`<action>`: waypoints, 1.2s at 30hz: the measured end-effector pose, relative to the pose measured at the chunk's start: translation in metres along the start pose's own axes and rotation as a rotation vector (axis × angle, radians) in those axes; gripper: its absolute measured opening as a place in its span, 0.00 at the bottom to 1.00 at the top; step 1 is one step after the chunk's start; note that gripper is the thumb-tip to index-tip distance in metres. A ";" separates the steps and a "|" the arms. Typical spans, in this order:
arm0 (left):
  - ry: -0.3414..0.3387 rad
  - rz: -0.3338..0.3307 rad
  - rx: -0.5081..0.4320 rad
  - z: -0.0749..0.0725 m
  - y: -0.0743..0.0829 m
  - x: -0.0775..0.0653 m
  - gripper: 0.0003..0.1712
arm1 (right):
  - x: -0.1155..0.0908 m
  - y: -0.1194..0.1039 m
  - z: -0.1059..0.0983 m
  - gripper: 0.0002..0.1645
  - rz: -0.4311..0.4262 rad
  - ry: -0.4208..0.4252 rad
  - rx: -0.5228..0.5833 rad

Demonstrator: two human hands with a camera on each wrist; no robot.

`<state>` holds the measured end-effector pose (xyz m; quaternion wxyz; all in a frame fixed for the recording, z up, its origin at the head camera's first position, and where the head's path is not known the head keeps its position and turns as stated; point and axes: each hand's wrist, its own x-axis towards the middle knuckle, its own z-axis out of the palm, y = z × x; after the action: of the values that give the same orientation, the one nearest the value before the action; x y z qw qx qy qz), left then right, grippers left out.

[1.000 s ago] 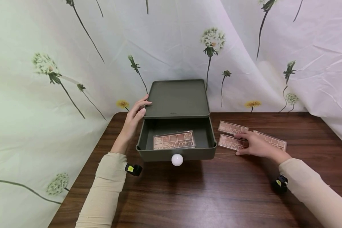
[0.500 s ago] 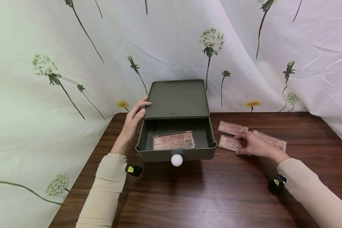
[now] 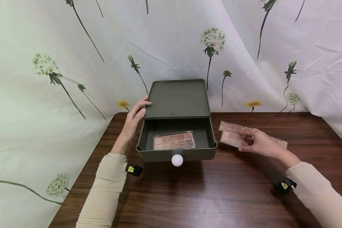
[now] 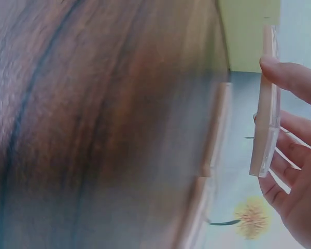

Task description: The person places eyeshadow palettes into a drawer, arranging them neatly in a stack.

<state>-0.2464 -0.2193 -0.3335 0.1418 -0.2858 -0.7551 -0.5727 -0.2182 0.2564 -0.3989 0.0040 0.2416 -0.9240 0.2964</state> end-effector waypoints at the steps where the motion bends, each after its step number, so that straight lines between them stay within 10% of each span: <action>1: 0.001 0.001 -0.002 0.000 0.000 0.000 0.23 | -0.001 -0.002 -0.003 0.40 -0.007 0.014 -0.008; 36: 0.011 0.008 -0.007 0.002 0.006 -0.002 0.23 | -0.029 -0.095 -0.064 0.38 -0.264 0.280 -0.046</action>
<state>-0.2410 -0.2172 -0.3303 0.1473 -0.2861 -0.7510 -0.5766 -0.1585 0.2379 -0.2989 0.1769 0.3168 -0.8813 0.3026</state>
